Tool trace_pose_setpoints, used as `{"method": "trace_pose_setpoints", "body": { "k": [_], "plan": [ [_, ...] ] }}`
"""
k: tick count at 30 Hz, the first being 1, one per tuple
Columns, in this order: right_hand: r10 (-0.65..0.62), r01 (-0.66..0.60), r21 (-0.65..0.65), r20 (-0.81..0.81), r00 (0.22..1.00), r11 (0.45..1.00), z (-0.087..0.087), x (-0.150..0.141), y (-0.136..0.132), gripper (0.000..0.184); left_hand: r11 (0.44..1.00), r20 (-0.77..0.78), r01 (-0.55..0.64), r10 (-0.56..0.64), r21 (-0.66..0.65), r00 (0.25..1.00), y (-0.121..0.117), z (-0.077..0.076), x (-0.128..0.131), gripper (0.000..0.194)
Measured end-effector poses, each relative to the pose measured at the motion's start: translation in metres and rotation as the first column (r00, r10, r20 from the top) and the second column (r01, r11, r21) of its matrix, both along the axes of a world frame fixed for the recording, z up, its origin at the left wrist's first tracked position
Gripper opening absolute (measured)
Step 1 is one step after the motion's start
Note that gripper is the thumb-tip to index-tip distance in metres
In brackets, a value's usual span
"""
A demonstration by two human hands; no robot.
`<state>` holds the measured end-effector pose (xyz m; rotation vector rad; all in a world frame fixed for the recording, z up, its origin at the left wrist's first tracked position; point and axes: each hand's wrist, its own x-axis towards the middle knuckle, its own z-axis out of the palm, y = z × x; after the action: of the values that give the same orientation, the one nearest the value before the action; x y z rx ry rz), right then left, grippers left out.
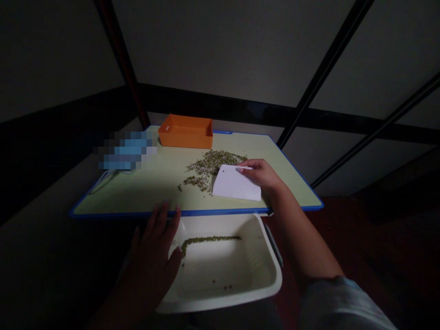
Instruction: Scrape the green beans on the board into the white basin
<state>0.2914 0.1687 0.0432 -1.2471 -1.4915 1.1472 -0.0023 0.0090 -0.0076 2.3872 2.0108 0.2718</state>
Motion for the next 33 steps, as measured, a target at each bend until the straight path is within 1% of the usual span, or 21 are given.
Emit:
{"method": "trace_pose_setpoints", "body": {
  "k": [3, 7, 10, 14, 19, 25, 33],
  "plan": [
    [-0.023, 0.023, 0.007, 0.000, 1.000, 1.000, -0.0011, 0.0009, 0.0012, 0.040, 1.000, 0.000, -0.006, 0.006, -0.011, 1.000, 0.0007, 0.0012, 0.0005, 0.062],
    [-0.066, 0.065, 0.022, 0.013, 0.998, 0.998, -0.0001, 0.0024, 0.0009, 0.038, 1.000, -0.005, 0.003, -0.003, 0.007, 1.000, 0.0000, 0.0020, 0.0008, 0.062],
    [-0.071, 0.071, 0.020, 0.033, 0.997, 0.997, 0.0013, 0.0020, -0.0002, 0.038, 1.000, 0.001, 0.007, -0.007, -0.002, 1.000, -0.0012, 0.0014, -0.0001, 0.062],
    [-0.064, 0.063, 0.016, 0.044, 0.997, 0.998, 0.0010, 0.0010, -0.0001, 0.038, 1.000, 0.003, 0.019, -0.019, 0.011, 1.000, -0.0010, 0.0006, -0.0003, 0.062],
    [-0.032, 0.031, 0.026, 0.023, 0.999, 0.999, 0.0000, 0.0003, 0.0002, 0.038, 1.000, -0.009, -0.002, 0.002, -0.028, 1.000, -0.0002, 0.0026, 0.0002, 0.062],
    [0.002, -0.003, 0.029, 0.032, 0.999, 1.000, 0.0005, 0.0006, -0.0007, 0.037, 0.999, -0.001, 0.024, -0.024, 0.023, 1.000, -0.0014, 0.0011, -0.0006, 0.062],
    [0.020, -0.020, 0.019, 0.018, 1.000, 1.000, 0.0015, -0.0019, -0.0019, 0.036, 1.000, 0.004, 0.014, -0.014, 0.021, 1.000, -0.0008, 0.0003, -0.0002, 0.062]
  ]
}}
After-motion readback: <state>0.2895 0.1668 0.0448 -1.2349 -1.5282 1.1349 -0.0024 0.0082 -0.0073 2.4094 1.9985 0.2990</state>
